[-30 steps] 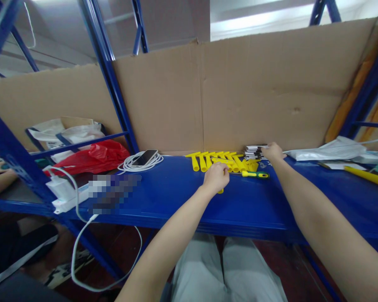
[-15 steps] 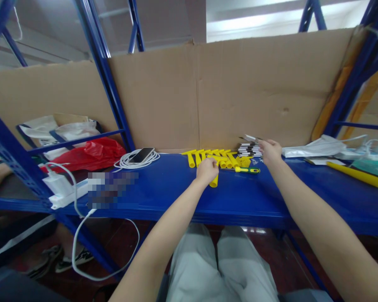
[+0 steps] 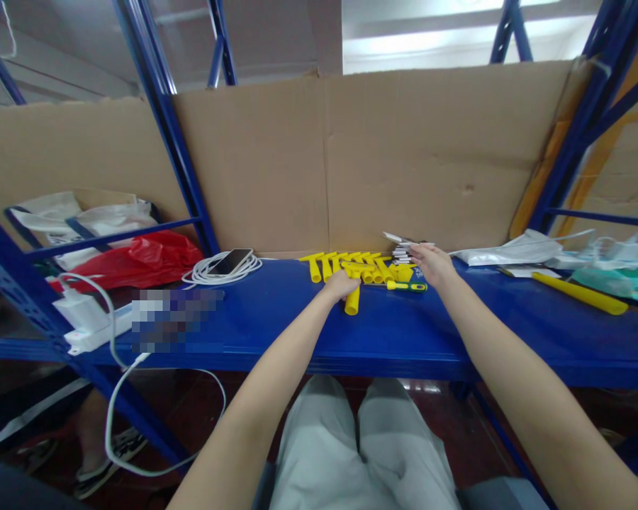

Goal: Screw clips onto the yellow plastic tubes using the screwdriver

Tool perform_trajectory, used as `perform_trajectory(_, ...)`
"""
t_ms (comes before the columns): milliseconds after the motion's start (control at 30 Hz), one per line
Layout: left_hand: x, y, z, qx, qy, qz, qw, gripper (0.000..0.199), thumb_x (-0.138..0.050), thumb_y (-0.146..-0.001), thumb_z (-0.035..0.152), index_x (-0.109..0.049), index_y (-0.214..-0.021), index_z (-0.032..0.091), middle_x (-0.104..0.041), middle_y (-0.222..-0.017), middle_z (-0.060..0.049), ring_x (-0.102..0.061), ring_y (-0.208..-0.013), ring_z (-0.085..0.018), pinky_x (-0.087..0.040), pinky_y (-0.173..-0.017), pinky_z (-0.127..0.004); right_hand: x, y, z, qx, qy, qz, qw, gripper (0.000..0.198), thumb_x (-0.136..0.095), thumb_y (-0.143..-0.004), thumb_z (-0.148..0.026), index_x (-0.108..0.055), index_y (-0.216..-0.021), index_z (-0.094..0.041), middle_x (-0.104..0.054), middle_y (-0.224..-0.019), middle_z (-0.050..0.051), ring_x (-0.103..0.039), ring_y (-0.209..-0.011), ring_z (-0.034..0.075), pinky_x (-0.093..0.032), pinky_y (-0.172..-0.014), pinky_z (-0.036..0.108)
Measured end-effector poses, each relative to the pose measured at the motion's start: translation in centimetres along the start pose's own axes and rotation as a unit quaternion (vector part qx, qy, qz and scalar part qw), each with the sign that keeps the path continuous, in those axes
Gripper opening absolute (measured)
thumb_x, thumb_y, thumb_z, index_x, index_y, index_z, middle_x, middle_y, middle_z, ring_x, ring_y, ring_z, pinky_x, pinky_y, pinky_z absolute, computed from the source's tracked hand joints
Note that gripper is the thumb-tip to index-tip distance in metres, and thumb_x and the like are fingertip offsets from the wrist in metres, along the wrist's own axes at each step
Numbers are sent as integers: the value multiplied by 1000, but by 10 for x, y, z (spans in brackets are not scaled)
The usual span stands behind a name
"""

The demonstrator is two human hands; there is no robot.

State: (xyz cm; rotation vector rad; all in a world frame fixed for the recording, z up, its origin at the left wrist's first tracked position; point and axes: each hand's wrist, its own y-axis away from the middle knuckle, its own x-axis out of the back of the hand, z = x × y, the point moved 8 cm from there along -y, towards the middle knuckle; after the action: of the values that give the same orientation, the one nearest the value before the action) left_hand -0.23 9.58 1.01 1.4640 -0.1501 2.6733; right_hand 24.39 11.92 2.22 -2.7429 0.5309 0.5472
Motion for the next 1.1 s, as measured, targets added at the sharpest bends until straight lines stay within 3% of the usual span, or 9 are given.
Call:
perform_trajectory(167,4,-10,4,31,-31,-50,998,22,-52,-80,26,-65,-87,10,-70,-81,-10,-65,-61,-18,-44,-49,-22,-8,5,-2,12,23,-33,999,24,-70,-57,-2,-58,-71,-18,-66,-69,-2,-62,-73,10,-49,-72,21)
perform_trajectory(267,0,-14,-1,50,22,-54,997,18,-55,-78,25,-64,-86,13,-68,-77,-8,-63,-57,-17,-43,-46,-23,-12,6,-4,30,41,-51,997,20,-67,-59,-3,-61,-71,-17,-68,-74,-1,-62,-75,11,-50,-72,21)
perform_trajectory(333,-2,-16,-5,43,85,-31,995,13,-58,-77,25,-64,-77,14,-65,-65,-7,-62,-54,-18,-42,-44,-23,-12,7,-4,38,50,-41,997,18,-66,-60,-4,-62,-72,-17,-67,-74,-1,-62,-73,10,-50,-70,21)
perform_trajectory(400,1,-15,-11,45,156,34,986,12,-61,-75,25,-63,-67,16,-59,-53,-5,-61,-54,-19,-40,-41,-23,-12,8,-4,39,54,-29,997,17,-65,-61,-4,-62,-72,-17,-66,-71,-2,-61,-70,8,-50,-68,19)
perform_trajectory(467,0,-14,-14,43,236,55,969,11,-62,-74,22,-63,-65,16,-58,-53,-6,-62,-56,-20,-42,-42,-23,-14,10,-4,39,54,-23,998,16,-65,-62,-3,-62,-71,-16,-66,-69,-3,-60,-66,7,-50,-66,18)
perform_trajectory(600,-3,-13,-14,46,414,45,908,6,-62,-74,18,-64,-69,14,-60,-56,-8,-61,-54,-19,-42,-43,-23,-21,16,-6,42,44,-39,997,15,-66,-64,-3,-61,-70,-15,-65,-67,-3,-60,-63,5,-49,-64,16)
perform_trajectory(800,9,-15,-23,56,625,92,773,7,-60,-76,17,-58,-70,15,-47,-44,5,-37,-30,-5,-26,-33,-15,-29,25,-7,43,42,-71,996,14,-68,-66,-6,-60,-70,-17,-66,-65,-4,-62,-60,5,-49,-57,14)
perform_trajectory(1000,22,-13,-38,79,744,166,643,14,-47,-89,21,-51,-77,16,-44,-46,8,-36,-30,-3,-26,-34,-13,-35,30,-6,28,44,-104,993,13,-69,-67,-8,-60,-71,-17,-67,-65,-3,-63,-59,6,-48,-57,15)
perform_trajectory(1100,28,-10,-48,98,753,217,613,13,-45,-92,23,-51,-82,16,-46,-51,7,-41,-33,-3,-31,-37,-13,-42,34,-6,20,46,-134,990,12,-70,-67,-10,-61,-71,-17,-67,-65,-3,-62,-57,6,-48,-60,17)
